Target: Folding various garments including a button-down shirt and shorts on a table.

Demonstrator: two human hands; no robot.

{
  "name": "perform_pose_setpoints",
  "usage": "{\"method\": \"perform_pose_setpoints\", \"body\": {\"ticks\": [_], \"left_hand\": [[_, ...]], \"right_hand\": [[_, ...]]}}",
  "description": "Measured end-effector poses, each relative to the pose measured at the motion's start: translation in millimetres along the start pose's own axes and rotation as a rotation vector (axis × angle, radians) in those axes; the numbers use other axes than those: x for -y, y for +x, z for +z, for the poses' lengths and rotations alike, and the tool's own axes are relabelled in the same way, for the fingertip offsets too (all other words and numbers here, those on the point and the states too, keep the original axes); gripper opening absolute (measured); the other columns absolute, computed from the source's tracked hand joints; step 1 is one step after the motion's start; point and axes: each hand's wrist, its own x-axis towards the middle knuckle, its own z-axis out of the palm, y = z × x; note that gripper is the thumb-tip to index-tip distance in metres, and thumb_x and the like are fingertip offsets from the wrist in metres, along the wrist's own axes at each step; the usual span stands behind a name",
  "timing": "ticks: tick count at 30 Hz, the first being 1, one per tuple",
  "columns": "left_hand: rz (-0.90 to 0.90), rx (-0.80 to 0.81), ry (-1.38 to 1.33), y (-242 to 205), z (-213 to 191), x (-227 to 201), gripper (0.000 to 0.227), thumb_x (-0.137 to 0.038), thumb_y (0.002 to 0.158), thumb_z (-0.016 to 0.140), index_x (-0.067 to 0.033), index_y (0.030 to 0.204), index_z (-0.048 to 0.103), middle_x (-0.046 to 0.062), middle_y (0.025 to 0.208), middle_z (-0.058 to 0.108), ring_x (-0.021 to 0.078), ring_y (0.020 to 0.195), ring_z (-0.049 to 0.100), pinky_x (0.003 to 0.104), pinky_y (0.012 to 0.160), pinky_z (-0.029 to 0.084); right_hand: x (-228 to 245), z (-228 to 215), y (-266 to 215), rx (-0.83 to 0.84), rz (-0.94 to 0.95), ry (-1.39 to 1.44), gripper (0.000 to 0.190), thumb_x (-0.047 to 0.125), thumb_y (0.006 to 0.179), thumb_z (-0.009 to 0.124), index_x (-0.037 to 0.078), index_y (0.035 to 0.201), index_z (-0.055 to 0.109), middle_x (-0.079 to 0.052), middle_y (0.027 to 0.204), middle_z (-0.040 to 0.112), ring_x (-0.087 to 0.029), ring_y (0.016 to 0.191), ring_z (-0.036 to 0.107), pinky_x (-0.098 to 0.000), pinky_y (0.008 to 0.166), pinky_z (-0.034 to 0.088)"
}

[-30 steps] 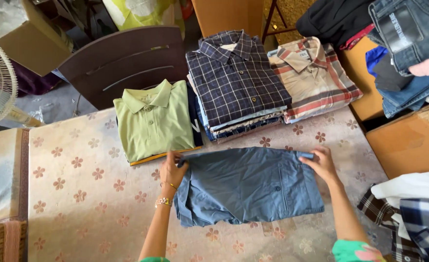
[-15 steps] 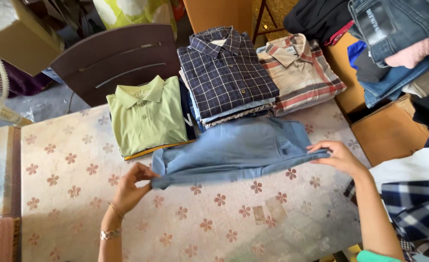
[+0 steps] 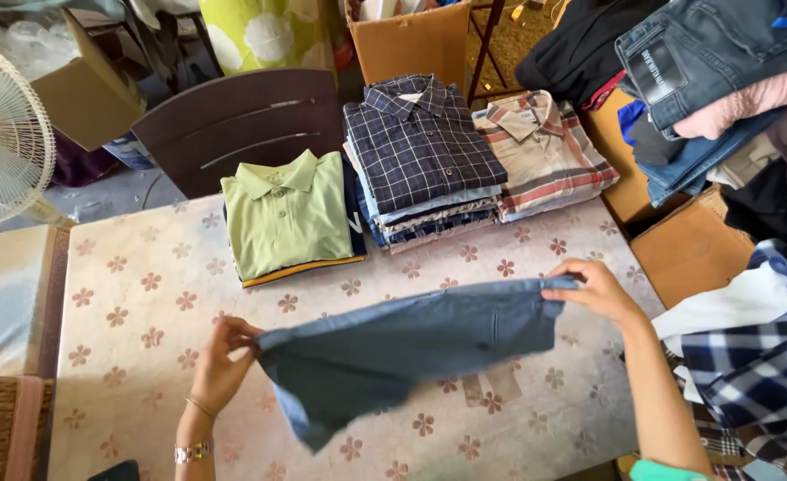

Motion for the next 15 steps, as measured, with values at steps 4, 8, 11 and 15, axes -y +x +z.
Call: {"method": "perform_pose_setpoints", "body": {"ticks": [4, 8, 11, 15], "left_hand": [[0.141, -0.121, 0.005, -4.6, -8.7, -44.3, 0.042, 0.014, 0.08, 0.069, -0.0027, 0.118, 0.061, 0.005, 0.104, 0.073, 0.0151, 0.101, 0.07, 0.031, 0.092, 0.055], [0.214, -0.115, 0.19, -34.5, -8.8, -36.8, 0.046, 0.015, 0.074, 0.072, -0.0066, 0.114, 0.074, 0.004, 0.102, 0.077, 0.0164, 0.103, 0.068, 0.033, 0.098, 0.05], [0.202, -0.089, 0.282, -71.4, 6.7, 20.7, 0.043, 0.011, 0.066, 0.077, -0.0125, 0.102, 0.081, 0.002, 0.101, 0.078, 0.017, 0.104, 0.067, 0.033, 0.099, 0.046], [0.035, -0.073, 0.395, -142.4, 51.9, 147.6, 0.037, 0.002, 0.065, 0.081, -0.0193, 0.096, 0.085, 0.003, 0.109, 0.076, 0.0202, 0.106, 0.065, 0.037, 0.099, 0.043]], "right_hand": [[39.9, 4.4, -9.7, -0.194, -0.028, 0.111, 0.028, -0.002, 0.071, 0.085, 0.006, 0.097, 0.079, -0.002, 0.096, 0.075, -0.017, 0.082, 0.064, -0.0377, 0.067, 0.05], [14.0, 14.2, -26.2, -0.196, -0.365, 0.116, 0.036, -0.005, 0.069, 0.075, 0.01, 0.101, 0.077, -0.002, 0.109, 0.073, -0.013, 0.107, 0.068, -0.0314, 0.09, 0.06], [-46.0, 61.6, -51.5, -0.26, -0.26, -0.082, 0.037, -0.01, 0.065, 0.081, 0.011, 0.096, 0.078, -0.004, 0.112, 0.074, -0.02, 0.122, 0.061, -0.0364, 0.11, 0.048], [-151.7, 144.5, -96.7, -0.167, 0.131, -0.076, 0.037, -0.009, 0.068, 0.08, 0.019, 0.092, 0.08, 0.0, 0.118, 0.066, -0.019, 0.116, 0.06, -0.035, 0.104, 0.053]]}}
